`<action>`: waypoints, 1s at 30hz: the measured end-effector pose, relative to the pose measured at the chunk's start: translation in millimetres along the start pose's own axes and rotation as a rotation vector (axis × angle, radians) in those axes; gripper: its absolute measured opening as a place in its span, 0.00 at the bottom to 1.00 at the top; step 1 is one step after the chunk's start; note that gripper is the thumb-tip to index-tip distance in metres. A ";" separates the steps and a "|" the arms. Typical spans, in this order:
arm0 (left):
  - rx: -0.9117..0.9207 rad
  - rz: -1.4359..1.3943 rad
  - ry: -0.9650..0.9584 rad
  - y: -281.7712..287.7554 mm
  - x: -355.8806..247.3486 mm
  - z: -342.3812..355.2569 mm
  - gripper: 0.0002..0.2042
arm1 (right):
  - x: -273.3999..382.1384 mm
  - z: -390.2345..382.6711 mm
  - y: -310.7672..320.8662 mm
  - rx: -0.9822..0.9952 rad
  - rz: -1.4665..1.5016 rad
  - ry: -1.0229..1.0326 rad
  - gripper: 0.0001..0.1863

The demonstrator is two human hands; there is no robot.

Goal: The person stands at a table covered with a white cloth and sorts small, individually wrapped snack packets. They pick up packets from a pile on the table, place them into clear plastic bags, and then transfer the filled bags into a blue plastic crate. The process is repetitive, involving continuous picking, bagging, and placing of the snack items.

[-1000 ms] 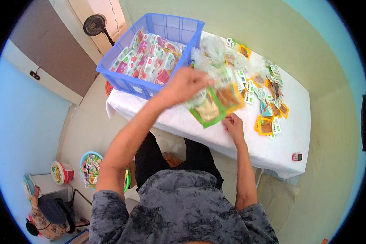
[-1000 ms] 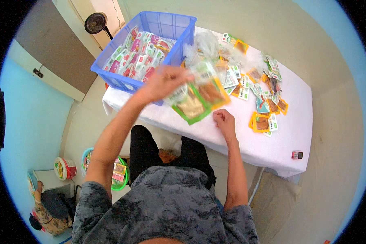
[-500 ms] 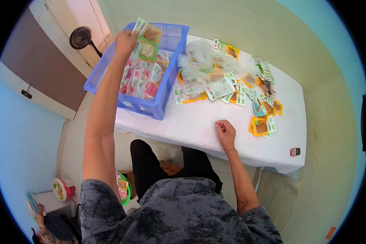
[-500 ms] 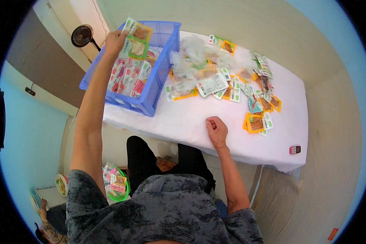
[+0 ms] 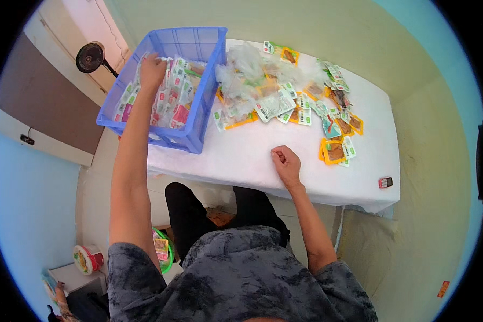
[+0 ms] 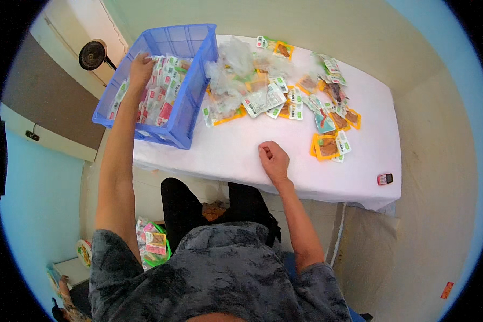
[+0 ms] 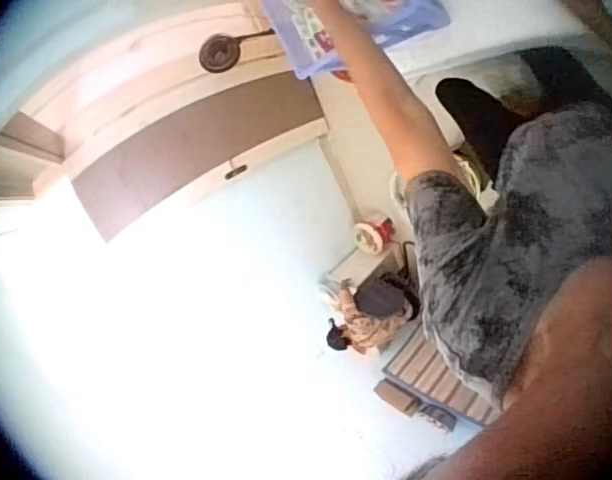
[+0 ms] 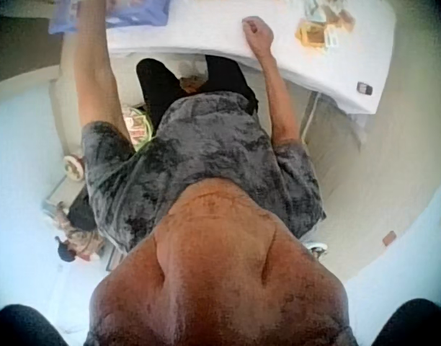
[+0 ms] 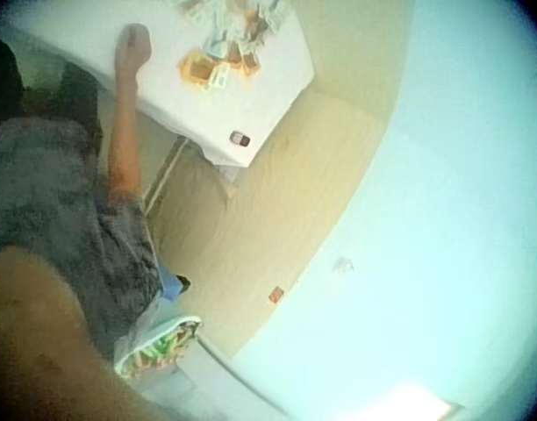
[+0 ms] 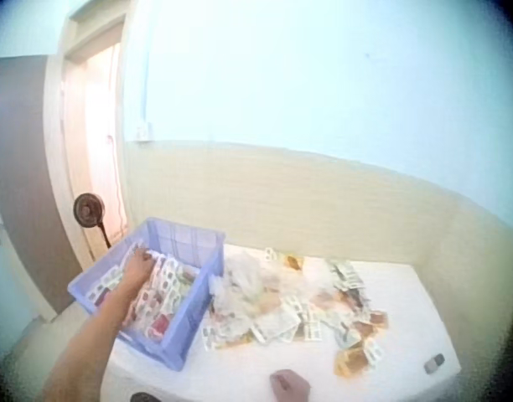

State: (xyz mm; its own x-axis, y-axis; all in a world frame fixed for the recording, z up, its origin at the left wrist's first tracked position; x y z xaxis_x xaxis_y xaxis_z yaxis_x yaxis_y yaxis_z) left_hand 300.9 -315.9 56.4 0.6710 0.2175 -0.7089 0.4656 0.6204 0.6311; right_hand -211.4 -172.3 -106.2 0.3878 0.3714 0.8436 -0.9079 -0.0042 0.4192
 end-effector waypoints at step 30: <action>0.318 -0.452 0.016 -5.3 -103.0 -337.2 0.24 | 119.6 41.1 0.2 0.007 0.681 0.053 0.04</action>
State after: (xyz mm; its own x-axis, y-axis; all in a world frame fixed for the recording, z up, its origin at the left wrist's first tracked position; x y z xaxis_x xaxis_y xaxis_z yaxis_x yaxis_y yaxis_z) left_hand 34.8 -87.5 19.8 0.3562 -0.0047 -0.9344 0.8584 0.3968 0.3252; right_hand -158.7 -166.0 8.5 -0.2785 0.3290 0.9023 -0.9455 -0.2589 -0.1974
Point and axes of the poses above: each hand's wrist, its own z-axis towards the middle knuckle, its own y-axis out of the back of the hand, x = y × z, the point moved 9 cm from there along z, towards the middle knuckle, and after that the axes turned 11 degrees about y, right-handed, at the moved point
